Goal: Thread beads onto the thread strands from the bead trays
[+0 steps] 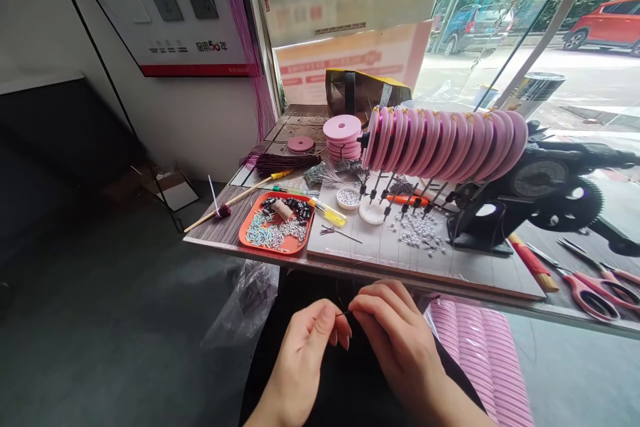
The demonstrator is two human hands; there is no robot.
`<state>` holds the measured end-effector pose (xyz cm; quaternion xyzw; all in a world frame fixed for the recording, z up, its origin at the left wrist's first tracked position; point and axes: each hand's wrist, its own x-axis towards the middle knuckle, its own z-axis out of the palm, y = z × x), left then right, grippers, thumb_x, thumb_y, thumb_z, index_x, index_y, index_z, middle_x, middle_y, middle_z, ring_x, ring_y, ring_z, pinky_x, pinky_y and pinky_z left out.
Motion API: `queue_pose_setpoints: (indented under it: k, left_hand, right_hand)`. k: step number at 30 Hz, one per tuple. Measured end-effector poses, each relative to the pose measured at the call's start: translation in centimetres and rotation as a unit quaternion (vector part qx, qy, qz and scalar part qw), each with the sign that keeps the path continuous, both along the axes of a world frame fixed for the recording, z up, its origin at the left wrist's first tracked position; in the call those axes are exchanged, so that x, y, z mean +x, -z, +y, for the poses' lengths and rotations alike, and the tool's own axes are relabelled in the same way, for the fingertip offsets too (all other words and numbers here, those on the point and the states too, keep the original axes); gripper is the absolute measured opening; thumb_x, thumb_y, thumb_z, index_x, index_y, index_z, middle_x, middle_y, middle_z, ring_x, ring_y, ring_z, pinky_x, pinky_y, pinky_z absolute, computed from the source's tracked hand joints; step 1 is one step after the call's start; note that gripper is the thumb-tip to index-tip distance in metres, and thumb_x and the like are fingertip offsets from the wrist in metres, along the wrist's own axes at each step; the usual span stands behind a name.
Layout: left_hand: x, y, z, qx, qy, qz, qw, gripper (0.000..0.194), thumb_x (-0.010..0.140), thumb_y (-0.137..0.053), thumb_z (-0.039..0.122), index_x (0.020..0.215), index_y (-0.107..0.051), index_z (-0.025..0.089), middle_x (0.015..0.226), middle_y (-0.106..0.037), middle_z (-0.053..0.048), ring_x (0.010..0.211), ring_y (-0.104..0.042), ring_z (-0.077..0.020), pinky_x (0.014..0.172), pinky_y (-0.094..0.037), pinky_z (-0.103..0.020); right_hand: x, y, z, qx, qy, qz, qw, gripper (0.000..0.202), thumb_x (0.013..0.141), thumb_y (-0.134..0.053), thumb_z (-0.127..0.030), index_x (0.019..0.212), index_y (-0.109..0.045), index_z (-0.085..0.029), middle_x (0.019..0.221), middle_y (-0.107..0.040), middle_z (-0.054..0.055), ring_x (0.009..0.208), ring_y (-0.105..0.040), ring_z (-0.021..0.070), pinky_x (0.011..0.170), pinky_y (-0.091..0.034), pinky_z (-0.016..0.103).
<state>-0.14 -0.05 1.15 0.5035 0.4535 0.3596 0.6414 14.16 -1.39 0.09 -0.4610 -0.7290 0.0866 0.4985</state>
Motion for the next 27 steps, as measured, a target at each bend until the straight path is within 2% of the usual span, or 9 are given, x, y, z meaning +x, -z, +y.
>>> queue_pose_setpoints:
  k: [2, 5, 14, 22, 27]
  left_hand:
    - [0.03, 0.03, 0.01, 0.041, 0.021, 0.063, 0.997, 0.036, 0.087, -0.042, 0.041, 0.060, -0.049, 0.018, 0.061, -0.049, 0.001, 0.063, -0.045, -0.0133, 0.064, -0.037, -0.025]
    - [0.20, 0.10, -0.07, 0.068, 0.024, 0.102, 0.992, 0.034, 0.087, -0.043, 0.040, 0.061, -0.047, 0.018, 0.061, -0.047, 0.002, 0.062, -0.044, -0.0133, 0.061, -0.036, -0.024]
    - [0.04, -0.02, -0.15, 0.094, 0.026, 0.123, 0.988, 0.029, 0.086, -0.046, 0.039, 0.067, -0.051, 0.018, 0.065, -0.052, 0.001, 0.065, -0.048, -0.0134, 0.064, -0.039, -0.023]
    - [-0.18, -0.46, -0.06, 0.118, 0.031, 0.198, 0.973, 0.027, 0.085, -0.045, 0.038, 0.072, -0.056, 0.018, 0.071, -0.056, -0.002, 0.069, -0.053, -0.0160, 0.067, -0.040, -0.026]
    - [-0.43, -0.64, 0.40, 0.112, 0.027, 0.213, 0.970, 0.028, 0.084, -0.048, 0.038, 0.067, -0.056, 0.018, 0.067, -0.055, -0.001, 0.067, -0.052, -0.0155, 0.065, -0.041, -0.025]
  right_hand:
    - [-0.04, 0.04, -0.07, 0.016, 0.002, -0.018, 1.000, 0.013, 0.087, -0.046, -0.007, 0.082, -0.054, -0.016, 0.075, -0.058, 0.006, 0.072, -0.049, 0.0176, 0.063, -0.044, 0.030]
    - [-0.09, -0.04, -0.19, 0.009, -0.002, -0.029, 1.000, 0.016, 0.088, -0.044, -0.008, 0.080, -0.055, -0.016, 0.073, -0.058, 0.005, 0.069, -0.049, 0.0172, 0.061, -0.042, 0.030]
    - [-0.26, -0.19, -0.25, -0.018, -0.005, -0.026, 0.999, 0.020, 0.089, -0.042, -0.009, 0.076, -0.055, -0.017, 0.070, -0.057, 0.004, 0.065, -0.048, 0.0161, 0.059, -0.042, 0.028]
    - [-0.05, -0.34, -0.19, -0.015, -0.013, -0.084, 0.996, 0.021, 0.091, -0.040, -0.011, 0.077, -0.056, -0.016, 0.069, -0.058, 0.005, 0.065, -0.048, 0.0166, 0.057, -0.042, 0.029]
    - [0.01, -0.13, -0.09, -0.005, -0.028, -0.054, 0.998, 0.016, 0.090, -0.046, -0.012, 0.080, -0.058, -0.016, 0.068, -0.059, 0.004, 0.064, -0.049, 0.0155, 0.057, -0.042, 0.027]
